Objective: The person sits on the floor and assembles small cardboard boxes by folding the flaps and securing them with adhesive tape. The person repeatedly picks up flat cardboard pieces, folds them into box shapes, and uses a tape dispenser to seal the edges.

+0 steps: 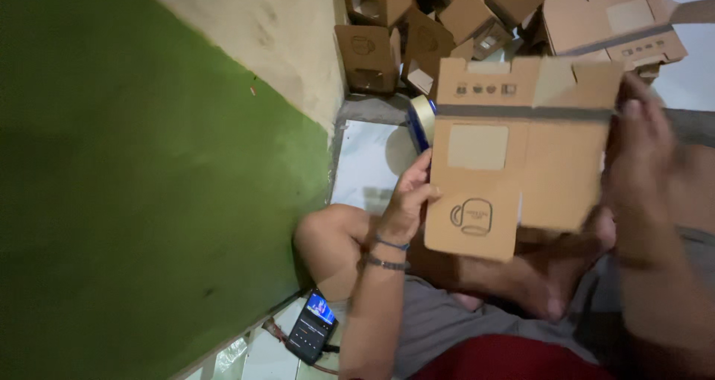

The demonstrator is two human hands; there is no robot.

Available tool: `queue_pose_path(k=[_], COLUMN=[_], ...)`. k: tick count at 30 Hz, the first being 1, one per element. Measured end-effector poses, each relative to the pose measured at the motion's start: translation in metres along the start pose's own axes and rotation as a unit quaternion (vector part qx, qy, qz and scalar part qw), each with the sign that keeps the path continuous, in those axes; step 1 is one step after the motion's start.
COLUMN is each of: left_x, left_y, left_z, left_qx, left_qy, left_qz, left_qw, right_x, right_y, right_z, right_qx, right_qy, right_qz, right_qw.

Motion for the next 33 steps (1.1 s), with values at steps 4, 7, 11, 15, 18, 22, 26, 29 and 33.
queue_pose_path(k=[4,7,11,15,18,22,26,29,33], left_x=[0.02,0.002,-0.031,-0.014,-0.027,0.002,0.005,0.006,0.0], left_y=[-0.035,-0.051,-0.028,-0.027,-0.008,0.011,0.04,0.046,0.063], left_z=[0.002,-0.004,-0.012,-0.013,-0.005,0.008,0.001,-0.005,-0.011], left_qx=[0.011,0.029,0.088,0.096,0.039,-0.051,-0.013,-0.164,-0.196], left_qy=[0.006,-0.059,-0.069,-0.046,-0.111,0.065,0.246,0.209,0.209], left_qz=[0.226,0.349,0.256,0.206,0.166,0.161,0.228,0.191,0.151], left_qw=[0.974,0.935,0.96,0.973,0.979,0.984,0.942,0.945,0.946], right_x=[-0.034,-0.063,-0.082,-0.08,-0.074,-0.054,0.009,-0.02,-0.029], right_y=[0.012,0.009,-0.001,-0.004,-0.009,0.007,0.107,0.088,0.075], right_z=[-0.01,-0.017,-0.019,-0.015,-0.015,-0.038,-0.064,-0.048,-0.049], right_qx=[-0.171,-0.149,-0.201,-0.042,-0.131,-0.308,-0.297,-0.289,-0.288], right_qy=[-0.083,-0.192,-0.242,-0.24,-0.206,-0.15,-0.132,-0.218,-0.204], right_qz=[-0.167,-0.235,-0.237,-0.263,-0.236,-0.094,0.011,-0.023,-0.005], right_qw=[0.967,0.941,0.919,0.934,0.941,0.935,0.946,0.932,0.936])
Point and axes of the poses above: each hand's wrist, its own z-axis towards the middle knuckle, its own x-axis out of the back of the hand, y = z × x, the point moved 7 cm from there along z, towards the middle knuckle, and after that the axes turned 3 degrees about z, right-handed, at the moved point
